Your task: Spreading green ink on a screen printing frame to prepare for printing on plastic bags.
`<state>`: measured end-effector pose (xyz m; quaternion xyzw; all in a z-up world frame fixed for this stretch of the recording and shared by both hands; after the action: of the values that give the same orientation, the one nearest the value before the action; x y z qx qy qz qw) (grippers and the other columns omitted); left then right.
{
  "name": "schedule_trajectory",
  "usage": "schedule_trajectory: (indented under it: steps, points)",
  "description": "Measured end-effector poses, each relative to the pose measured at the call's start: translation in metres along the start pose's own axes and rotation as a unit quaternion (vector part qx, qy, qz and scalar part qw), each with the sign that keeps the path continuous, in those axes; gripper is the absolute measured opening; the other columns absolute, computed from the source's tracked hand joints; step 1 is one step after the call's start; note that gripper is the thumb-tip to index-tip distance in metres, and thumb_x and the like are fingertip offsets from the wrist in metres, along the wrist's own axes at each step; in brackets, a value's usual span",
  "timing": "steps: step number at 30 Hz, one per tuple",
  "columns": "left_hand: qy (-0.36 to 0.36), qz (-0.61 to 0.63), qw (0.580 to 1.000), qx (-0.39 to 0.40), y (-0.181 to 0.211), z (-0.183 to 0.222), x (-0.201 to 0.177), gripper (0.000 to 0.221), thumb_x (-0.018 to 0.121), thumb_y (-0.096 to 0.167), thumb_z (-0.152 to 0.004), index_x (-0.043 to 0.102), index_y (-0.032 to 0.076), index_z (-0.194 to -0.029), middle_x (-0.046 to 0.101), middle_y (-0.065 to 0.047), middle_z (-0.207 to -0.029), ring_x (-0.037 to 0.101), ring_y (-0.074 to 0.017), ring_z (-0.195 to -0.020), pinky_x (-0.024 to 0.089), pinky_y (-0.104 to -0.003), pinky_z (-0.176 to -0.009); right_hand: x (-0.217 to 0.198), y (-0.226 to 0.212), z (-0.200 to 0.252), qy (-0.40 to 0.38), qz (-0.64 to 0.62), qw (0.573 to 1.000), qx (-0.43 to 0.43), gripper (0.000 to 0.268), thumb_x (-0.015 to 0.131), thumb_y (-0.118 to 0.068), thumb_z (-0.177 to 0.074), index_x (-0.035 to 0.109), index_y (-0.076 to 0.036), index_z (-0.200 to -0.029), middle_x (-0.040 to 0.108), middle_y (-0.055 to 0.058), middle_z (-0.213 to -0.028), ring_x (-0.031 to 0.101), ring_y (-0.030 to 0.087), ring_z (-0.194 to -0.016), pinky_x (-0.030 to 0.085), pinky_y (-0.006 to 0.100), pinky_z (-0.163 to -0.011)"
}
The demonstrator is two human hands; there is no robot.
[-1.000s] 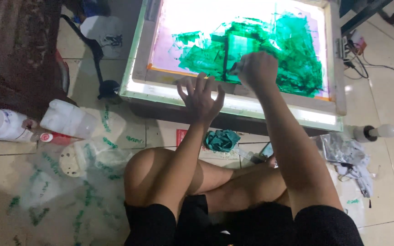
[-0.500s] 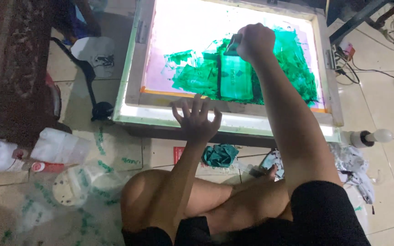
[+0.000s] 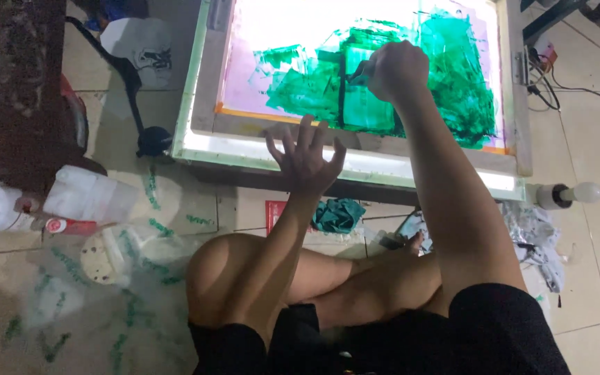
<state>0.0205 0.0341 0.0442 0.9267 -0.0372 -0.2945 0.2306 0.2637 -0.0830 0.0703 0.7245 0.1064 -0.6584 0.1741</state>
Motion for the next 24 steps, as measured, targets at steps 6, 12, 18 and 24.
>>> schedule_trajectory:
  steps: [6,12,18,24]
  points:
    - [-0.022,0.027,0.999,-0.007,0.0,0.0,-0.006,0.038,0.05,0.047,-0.096,0.074,0.02,-0.105,0.065,-0.001,-0.127,0.056,-0.0307,-0.112,0.026,-0.062,-0.111,-0.019,-0.014,0.062,-0.078,0.041,0.996,0.01,0.015,0.065,-0.031,-0.09,0.08,-0.028,-0.093,0.075,0.007,-0.089,0.073,0.038,-0.086,0.059,0.047,-0.061]
    - [0.009,0.026,0.999,0.033,-0.001,0.006,-0.014,0.03,0.064,0.039,-0.089,0.074,0.018,-0.108,0.066,-0.004,-0.126,0.055,-0.0334,-0.114,0.029,-0.064,-0.111,-0.043,-0.004,0.078,-0.112,0.013,0.994,-0.001,0.035,0.085,-0.062,-0.074,0.082,-0.037,-0.098,0.075,0.006,-0.096,0.07,0.037,-0.092,0.057,0.047,-0.068]
    - [0.017,0.006,0.998,0.055,0.001,0.005,-0.008,0.03,0.067,0.038,-0.09,0.067,0.016,-0.112,0.066,-0.008,-0.125,0.058,-0.0384,-0.114,0.033,-0.067,-0.108,-0.066,0.006,0.009,-0.073,-0.038,0.995,0.053,0.04,0.081,-0.073,-0.075,0.082,-0.043,-0.102,0.074,0.01,-0.085,0.069,0.037,-0.081,0.056,0.047,-0.064]
    - [0.036,0.004,0.999,0.04,-0.004,0.005,0.004,0.036,0.068,0.042,-0.085,0.07,0.019,-0.113,0.066,-0.004,-0.128,0.058,-0.0386,-0.114,0.037,-0.068,-0.107,-0.009,0.008,-0.077,0.068,0.051,0.996,-0.023,0.014,0.075,-0.038,-0.088,0.081,-0.026,-0.088,0.072,0.011,-0.08,0.071,0.039,-0.076,0.057,0.049,-0.058]
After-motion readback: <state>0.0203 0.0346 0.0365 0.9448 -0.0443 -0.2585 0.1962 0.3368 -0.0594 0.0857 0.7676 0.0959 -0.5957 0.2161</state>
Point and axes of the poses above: each hand's wrist, its own z-axis away from the middle knuckle, its own x-axis out of the palm, y = z × x, the point moved 6 cm from there along -z, towards the middle knuckle
